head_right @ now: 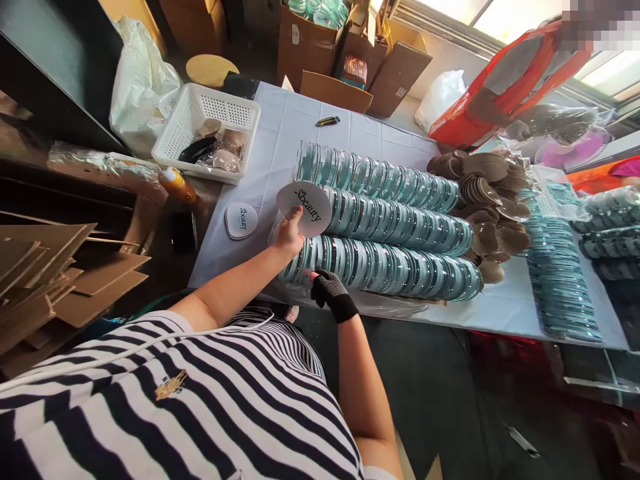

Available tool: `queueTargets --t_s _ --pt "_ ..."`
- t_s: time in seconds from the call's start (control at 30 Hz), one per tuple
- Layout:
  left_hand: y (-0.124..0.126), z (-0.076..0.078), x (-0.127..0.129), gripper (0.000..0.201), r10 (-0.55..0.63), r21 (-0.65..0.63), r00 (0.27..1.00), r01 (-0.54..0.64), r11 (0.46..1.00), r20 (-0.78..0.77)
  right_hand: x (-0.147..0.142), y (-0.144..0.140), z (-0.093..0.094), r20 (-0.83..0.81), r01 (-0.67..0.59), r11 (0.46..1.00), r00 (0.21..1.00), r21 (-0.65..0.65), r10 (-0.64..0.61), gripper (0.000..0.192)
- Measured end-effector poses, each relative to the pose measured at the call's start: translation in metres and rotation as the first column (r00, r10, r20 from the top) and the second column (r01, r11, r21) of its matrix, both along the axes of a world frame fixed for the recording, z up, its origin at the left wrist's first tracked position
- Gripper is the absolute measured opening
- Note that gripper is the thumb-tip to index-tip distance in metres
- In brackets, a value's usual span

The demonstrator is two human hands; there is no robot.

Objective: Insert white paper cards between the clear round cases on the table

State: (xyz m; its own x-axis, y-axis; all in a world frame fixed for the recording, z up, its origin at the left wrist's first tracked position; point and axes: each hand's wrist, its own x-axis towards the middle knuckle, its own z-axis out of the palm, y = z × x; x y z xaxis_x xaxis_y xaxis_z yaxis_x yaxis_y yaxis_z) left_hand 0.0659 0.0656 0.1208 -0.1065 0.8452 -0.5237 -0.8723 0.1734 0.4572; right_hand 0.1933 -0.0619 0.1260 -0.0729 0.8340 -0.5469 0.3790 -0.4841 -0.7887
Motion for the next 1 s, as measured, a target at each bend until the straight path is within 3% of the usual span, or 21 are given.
queueTargets --t_s 0.07,0.17,0.23,0.3,0.37,0.43,0.47,0.53,0.6,0.67,0.7,0.73,0.8,0.9,0.97,1.0 --pt "-0.002 0.0 0.003 0.015 -0.043 0.012 0.994 0.044 0.999 -0.096 0.011 0.013 0.013 0.202 0.077 0.97 0.972 0.229 -0.125 0.05" --pt "-0.015 0.007 0.005 0.015 -0.164 0.092 0.958 0.19 0.977 -0.237 0.015 0.028 0.033 0.374 0.057 0.787 0.858 0.615 -0.354 0.057" --pt "-0.029 0.013 0.006 0.015 -0.205 0.122 0.932 0.25 0.96 -0.298 0.004 0.032 0.041 0.438 -0.064 0.675 0.805 0.735 -0.4 0.062" --pt "-0.046 0.019 0.008 0.013 -0.222 0.138 0.923 0.276 0.951 -0.315 -0.013 0.031 0.042 0.491 -0.172 0.617 0.777 0.768 -0.394 0.059" --pt "-0.058 0.023 0.011 0.013 -0.252 0.158 0.916 0.311 0.937 -0.311 -0.025 0.028 0.041 0.499 -0.158 0.643 0.773 0.749 -0.391 0.051" --pt "-0.06 0.025 0.009 0.018 -0.282 0.17 0.909 0.344 0.923 -0.308 -0.027 0.024 0.043 0.452 -0.006 0.692 0.762 0.721 -0.464 0.049" --pt "-0.055 0.025 0.004 0.018 -0.267 0.175 0.914 0.329 0.928 -0.305 -0.023 0.02 0.045 0.415 0.087 0.685 0.738 0.723 -0.532 0.05" --pt "-0.034 0.022 -0.015 0.015 -0.166 0.2 0.939 0.232 0.952 -0.302 -0.009 0.003 0.052 0.376 0.188 0.633 0.665 0.751 -0.645 0.057" --pt "-0.004 0.013 -0.05 0.012 0.029 0.247 0.94 0.059 0.967 -0.339 0.007 -0.024 0.057 0.435 0.152 0.643 0.618 0.75 -0.655 0.063" --pt "0.025 -0.004 -0.094 0.019 0.237 0.298 0.865 -0.107 0.949 -0.443 0.016 -0.057 0.058 0.547 0.087 0.739 0.617 0.668 -0.566 0.063" --pt "0.035 -0.017 -0.117 0.028 0.314 0.284 0.793 -0.186 0.941 -0.523 0.018 -0.073 0.056 0.587 0.061 0.792 0.636 0.608 -0.5 0.061" --pt "0.041 -0.031 -0.137 0.037 0.322 0.208 0.728 -0.245 0.947 -0.605 0.017 -0.087 0.053 0.61 0.04 0.833 0.662 0.552 -0.435 0.059" --pt "0.042 -0.062 -0.171 0.048 0.269 0.054 0.669 -0.324 0.945 -0.692 0.01 -0.108 0.047 0.636 0.002 0.886 0.695 0.465 -0.335 0.057" --pt "0.028 -0.101 -0.199 0.049 0.14 -0.093 0.616 -0.33 0.939 -0.775 -0.007 -0.122 0.045 0.709 -0.057 0.926 0.661 0.373 -0.246 0.053" --pt "0.019 -0.116 -0.201 0.046 0.074 -0.081 0.515 -0.272 0.959 -0.854 -0.018 -0.123 0.046 0.751 -0.116 0.936 0.633 0.332 -0.187 0.049" --pt "0.017 -0.119 -0.197 0.046 0.071 -0.02 0.466 -0.187 0.982 -0.882 -0.023 -0.122 0.047 0.764 -0.154 0.935 0.626 0.318 -0.157 0.047"
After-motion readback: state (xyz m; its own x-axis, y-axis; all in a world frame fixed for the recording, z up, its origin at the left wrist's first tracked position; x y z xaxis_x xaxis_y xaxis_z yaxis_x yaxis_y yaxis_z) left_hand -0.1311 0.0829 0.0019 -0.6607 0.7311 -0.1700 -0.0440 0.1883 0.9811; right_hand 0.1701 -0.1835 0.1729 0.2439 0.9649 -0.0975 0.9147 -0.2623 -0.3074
